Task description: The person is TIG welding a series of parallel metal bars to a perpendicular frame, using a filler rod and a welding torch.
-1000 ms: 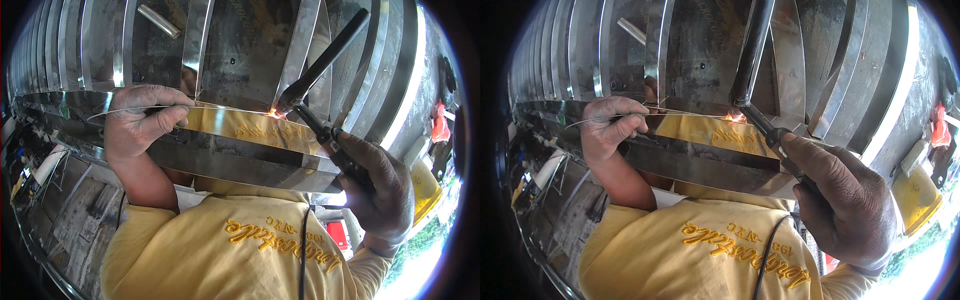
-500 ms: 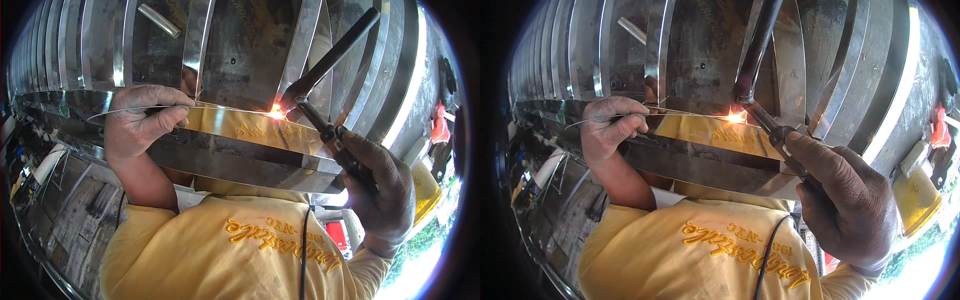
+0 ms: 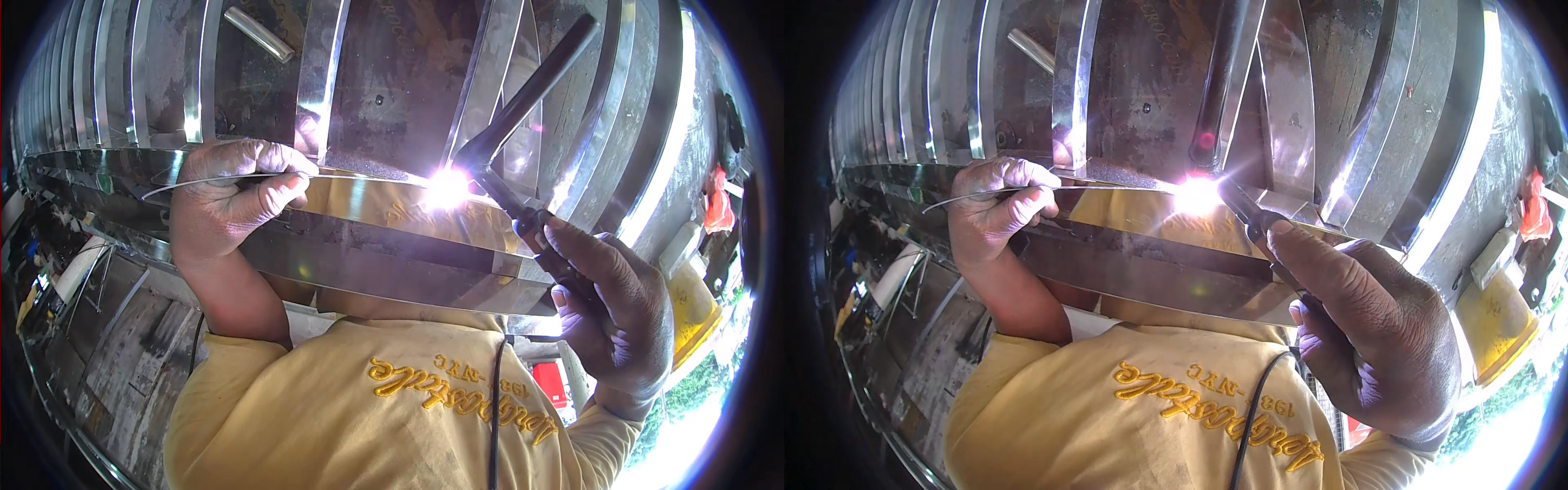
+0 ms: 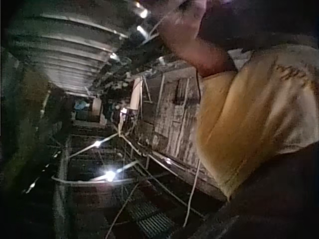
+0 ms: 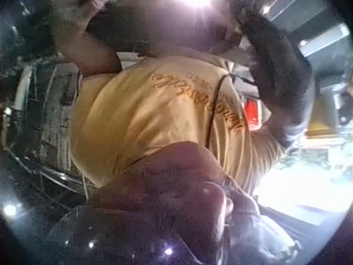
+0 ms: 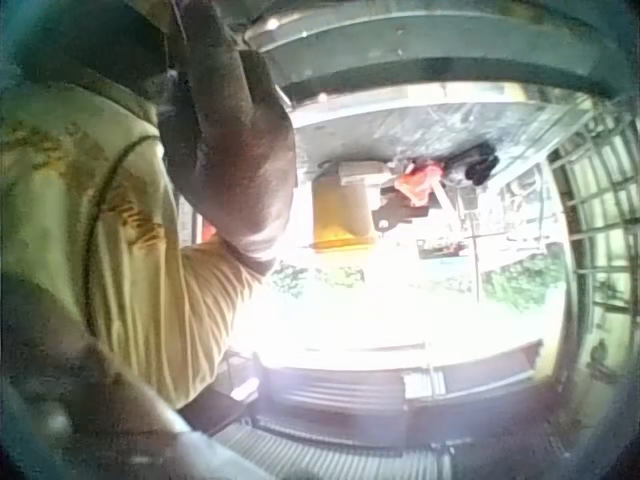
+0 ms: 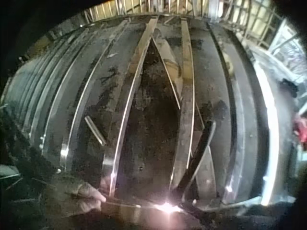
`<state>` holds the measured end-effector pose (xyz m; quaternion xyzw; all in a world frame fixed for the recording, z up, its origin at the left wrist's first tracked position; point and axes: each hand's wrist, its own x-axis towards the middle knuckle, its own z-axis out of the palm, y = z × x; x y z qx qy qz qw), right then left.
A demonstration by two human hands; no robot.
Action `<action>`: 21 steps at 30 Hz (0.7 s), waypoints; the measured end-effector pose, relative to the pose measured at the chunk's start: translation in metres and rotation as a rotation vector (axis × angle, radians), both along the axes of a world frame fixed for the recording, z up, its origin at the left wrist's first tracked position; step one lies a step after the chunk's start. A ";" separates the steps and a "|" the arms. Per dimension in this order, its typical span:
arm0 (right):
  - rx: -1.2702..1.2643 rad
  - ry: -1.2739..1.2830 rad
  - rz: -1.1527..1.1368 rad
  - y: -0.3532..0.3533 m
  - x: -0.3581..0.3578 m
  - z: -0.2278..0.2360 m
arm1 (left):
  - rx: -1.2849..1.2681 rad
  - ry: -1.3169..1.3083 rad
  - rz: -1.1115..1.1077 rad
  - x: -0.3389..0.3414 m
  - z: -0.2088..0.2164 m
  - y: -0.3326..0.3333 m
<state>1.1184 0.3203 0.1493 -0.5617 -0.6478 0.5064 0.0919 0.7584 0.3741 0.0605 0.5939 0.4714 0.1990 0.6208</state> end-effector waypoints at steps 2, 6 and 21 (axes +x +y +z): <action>-0.002 0.016 -0.025 -0.003 0.001 -0.011 | 0.001 -0.002 -0.009 0.000 0.002 -0.002; 0.125 0.066 -0.032 -0.004 0.004 -0.015 | -0.003 -0.041 0.009 0.001 -0.001 -0.002; 0.023 0.077 -0.033 0.001 0.001 -0.010 | 0.023 0.014 0.000 -0.001 -0.001 -0.003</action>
